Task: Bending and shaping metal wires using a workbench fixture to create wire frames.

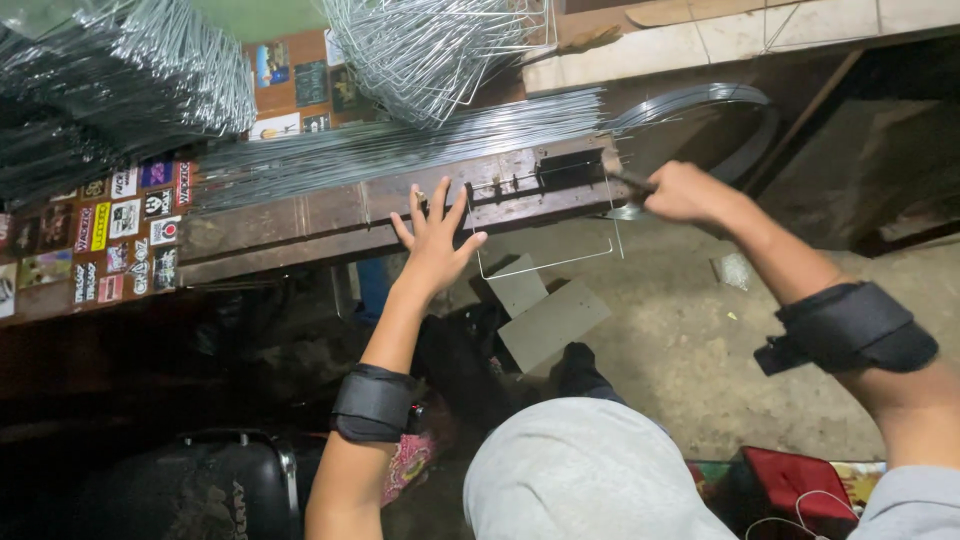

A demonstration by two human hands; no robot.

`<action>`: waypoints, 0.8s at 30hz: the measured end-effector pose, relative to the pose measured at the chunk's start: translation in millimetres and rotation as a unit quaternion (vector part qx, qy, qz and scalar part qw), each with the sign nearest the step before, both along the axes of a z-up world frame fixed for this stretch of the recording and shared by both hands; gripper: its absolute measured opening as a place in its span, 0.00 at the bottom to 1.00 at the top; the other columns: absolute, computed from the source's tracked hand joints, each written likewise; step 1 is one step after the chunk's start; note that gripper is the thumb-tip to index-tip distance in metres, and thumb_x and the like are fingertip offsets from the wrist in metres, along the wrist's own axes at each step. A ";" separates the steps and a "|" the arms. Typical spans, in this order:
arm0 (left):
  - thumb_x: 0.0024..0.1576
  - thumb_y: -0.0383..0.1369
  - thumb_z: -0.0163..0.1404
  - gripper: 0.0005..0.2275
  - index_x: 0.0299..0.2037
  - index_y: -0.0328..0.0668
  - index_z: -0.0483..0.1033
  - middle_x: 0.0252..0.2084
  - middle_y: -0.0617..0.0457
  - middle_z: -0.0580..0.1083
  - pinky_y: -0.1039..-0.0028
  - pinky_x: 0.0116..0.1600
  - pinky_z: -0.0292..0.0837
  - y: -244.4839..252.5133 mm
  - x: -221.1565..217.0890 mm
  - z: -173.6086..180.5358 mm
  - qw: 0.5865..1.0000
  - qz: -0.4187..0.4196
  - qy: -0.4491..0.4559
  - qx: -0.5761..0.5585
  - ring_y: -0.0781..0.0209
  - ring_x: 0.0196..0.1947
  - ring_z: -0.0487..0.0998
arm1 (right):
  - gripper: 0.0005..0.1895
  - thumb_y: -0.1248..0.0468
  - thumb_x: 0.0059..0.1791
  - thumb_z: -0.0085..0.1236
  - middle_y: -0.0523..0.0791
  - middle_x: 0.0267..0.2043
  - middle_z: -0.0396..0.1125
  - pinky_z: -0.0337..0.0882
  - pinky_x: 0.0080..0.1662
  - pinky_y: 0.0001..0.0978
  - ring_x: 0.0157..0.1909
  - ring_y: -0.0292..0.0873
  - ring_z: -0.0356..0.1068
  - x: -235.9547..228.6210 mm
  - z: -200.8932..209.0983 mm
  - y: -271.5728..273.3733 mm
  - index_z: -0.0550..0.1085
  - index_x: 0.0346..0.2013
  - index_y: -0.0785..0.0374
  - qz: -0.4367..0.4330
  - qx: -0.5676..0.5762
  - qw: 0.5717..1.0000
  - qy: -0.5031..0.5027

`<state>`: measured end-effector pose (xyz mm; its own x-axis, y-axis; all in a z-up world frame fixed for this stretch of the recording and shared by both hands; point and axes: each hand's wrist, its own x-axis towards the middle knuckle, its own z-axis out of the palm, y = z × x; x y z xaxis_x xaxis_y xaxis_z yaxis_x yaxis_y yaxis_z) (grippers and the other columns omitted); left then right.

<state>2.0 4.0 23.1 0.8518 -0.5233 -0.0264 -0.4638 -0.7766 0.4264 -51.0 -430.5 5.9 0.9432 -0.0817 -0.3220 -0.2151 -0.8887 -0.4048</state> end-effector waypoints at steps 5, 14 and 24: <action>0.60 0.54 0.48 0.37 0.77 0.55 0.47 0.80 0.52 0.39 0.32 0.70 0.14 -1.4 -3.1 -1.0 1.000 0.003 -0.020 0.001 0.36 0.78 0.25 | 0.21 0.53 0.47 0.58 0.57 0.22 0.70 0.68 0.34 0.45 0.26 0.49 0.69 -37.6 -18.0 42.8 0.78 0.34 0.72 0.040 0.083 0.995 0.023; 0.61 0.49 0.54 0.38 0.78 0.56 0.45 0.81 0.51 0.44 0.29 0.72 0.21 -16.8 -31.3 18.5 0.983 0.035 -0.166 -0.071 0.38 0.80 0.33 | 0.21 0.51 0.52 0.56 0.43 0.22 0.62 0.63 0.33 0.36 0.28 0.37 0.60 -70.7 89.0 80.0 0.75 0.31 0.68 0.021 0.215 0.976 -0.032; 0.65 0.32 0.54 0.29 0.75 0.50 0.54 0.64 0.44 0.72 0.50 0.63 0.70 -30.6 -52.8 43.9 0.964 -0.020 -0.138 -0.228 0.42 0.55 0.73 | 0.12 0.64 0.44 0.60 0.48 0.29 0.75 0.71 0.36 0.37 0.29 0.43 0.72 -65.6 163.1 105.5 0.79 0.41 0.64 0.200 0.120 0.969 -0.080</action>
<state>-50.8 -26.6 67.0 0.7726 -0.4596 0.4379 -0.6337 -0.5174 0.5751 -116.7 -325.0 169.0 0.9234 0.3594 -0.1344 0.2087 -0.7643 -0.6101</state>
